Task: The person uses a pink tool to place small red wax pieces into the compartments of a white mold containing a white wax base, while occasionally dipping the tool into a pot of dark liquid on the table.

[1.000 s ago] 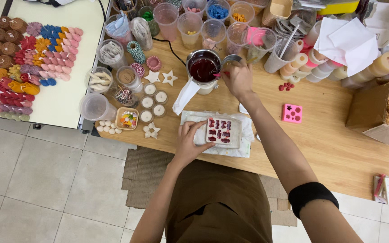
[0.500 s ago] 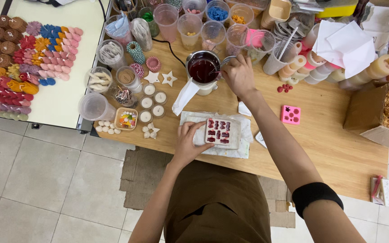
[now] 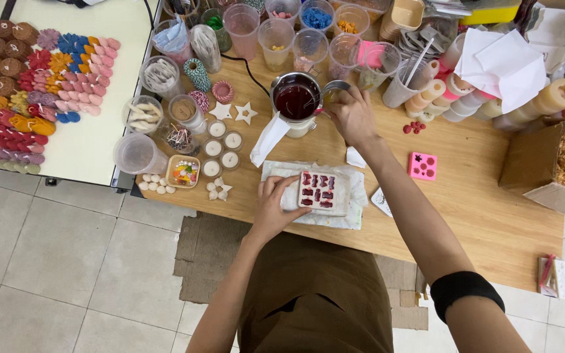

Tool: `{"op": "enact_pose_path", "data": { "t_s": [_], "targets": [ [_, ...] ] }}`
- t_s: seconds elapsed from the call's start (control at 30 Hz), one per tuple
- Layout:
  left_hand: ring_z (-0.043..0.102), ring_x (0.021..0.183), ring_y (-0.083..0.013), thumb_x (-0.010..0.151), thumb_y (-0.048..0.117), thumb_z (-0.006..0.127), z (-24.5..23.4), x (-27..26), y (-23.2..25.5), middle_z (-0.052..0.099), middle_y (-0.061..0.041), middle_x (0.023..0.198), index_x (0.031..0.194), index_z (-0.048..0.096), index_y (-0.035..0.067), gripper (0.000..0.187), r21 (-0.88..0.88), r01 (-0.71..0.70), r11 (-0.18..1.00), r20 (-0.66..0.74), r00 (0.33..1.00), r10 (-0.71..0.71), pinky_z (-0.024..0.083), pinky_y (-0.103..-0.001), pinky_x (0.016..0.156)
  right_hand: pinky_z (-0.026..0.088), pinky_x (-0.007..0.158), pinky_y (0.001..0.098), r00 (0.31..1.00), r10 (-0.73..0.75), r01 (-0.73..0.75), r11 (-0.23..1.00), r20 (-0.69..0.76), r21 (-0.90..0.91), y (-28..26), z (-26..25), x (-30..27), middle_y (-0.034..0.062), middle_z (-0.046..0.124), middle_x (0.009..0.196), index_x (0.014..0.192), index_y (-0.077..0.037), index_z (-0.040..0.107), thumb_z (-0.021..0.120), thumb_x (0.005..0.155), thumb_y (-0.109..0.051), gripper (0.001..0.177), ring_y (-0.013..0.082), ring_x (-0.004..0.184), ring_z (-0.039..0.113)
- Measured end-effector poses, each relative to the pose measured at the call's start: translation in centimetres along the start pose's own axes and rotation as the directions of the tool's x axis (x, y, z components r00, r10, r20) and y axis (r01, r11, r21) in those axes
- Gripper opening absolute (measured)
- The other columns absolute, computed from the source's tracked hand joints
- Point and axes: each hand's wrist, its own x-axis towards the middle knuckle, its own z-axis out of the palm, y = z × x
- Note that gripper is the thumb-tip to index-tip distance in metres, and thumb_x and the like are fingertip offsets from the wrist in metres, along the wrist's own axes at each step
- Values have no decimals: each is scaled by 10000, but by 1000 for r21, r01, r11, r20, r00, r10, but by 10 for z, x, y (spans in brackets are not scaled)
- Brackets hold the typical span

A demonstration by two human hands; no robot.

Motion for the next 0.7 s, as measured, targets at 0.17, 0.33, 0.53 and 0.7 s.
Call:
{"op": "enact_pose_path", "data": {
  "t_s": [0.17, 0.33, 0.53, 0.7],
  "targets": [
    [441, 1213, -293, 696, 466, 922, -1, 3, 1, 494, -59, 1222, 1374, 601, 160, 810, 18, 38, 999, 50, 998, -39, 420, -439, 1054, 420, 898, 420, 994, 112, -110, 990, -13, 84, -7, -19, 8, 31, 690, 934, 951, -155, 821, 799, 909, -193, 61, 263, 1001, 567],
    [453, 1223, -283, 704, 441, 920, 1, 1, -2, 500, -54, 1235, 1375, 610, 162, 790, 0, 2, 1000, 7, 1000, -2, 434, -433, 1066, 449, 742, 399, 882, 468, -448, 799, 52, 402, -25, -47, 12, 49, 639, 702, 979, -98, 804, 761, 914, -152, 95, 248, 760, 559],
    [451, 1205, -295, 683, 406, 938, 3, 1, -4, 503, -60, 1228, 1369, 616, 160, 796, -4, -12, 1000, -15, 1000, 12, 427, -440, 1059, 385, 590, 272, 510, 523, -680, -240, 682, 693, -17, -39, -29, -19, 584, 672, 872, -31, 743, 770, 967, -226, 218, 94, 586, 490],
    [440, 1184, -309, 694, 391, 944, 3, 1, -4, 486, -81, 1211, 1374, 612, 155, 793, -23, -14, 1000, 2, 1000, 14, 434, -443, 1039, 482, 686, 227, 411, 464, -646, -460, 785, 610, -24, -51, -69, -68, 671, 786, 965, -106, 812, 750, 913, -207, 130, 28, 654, 490]
  ]
}}
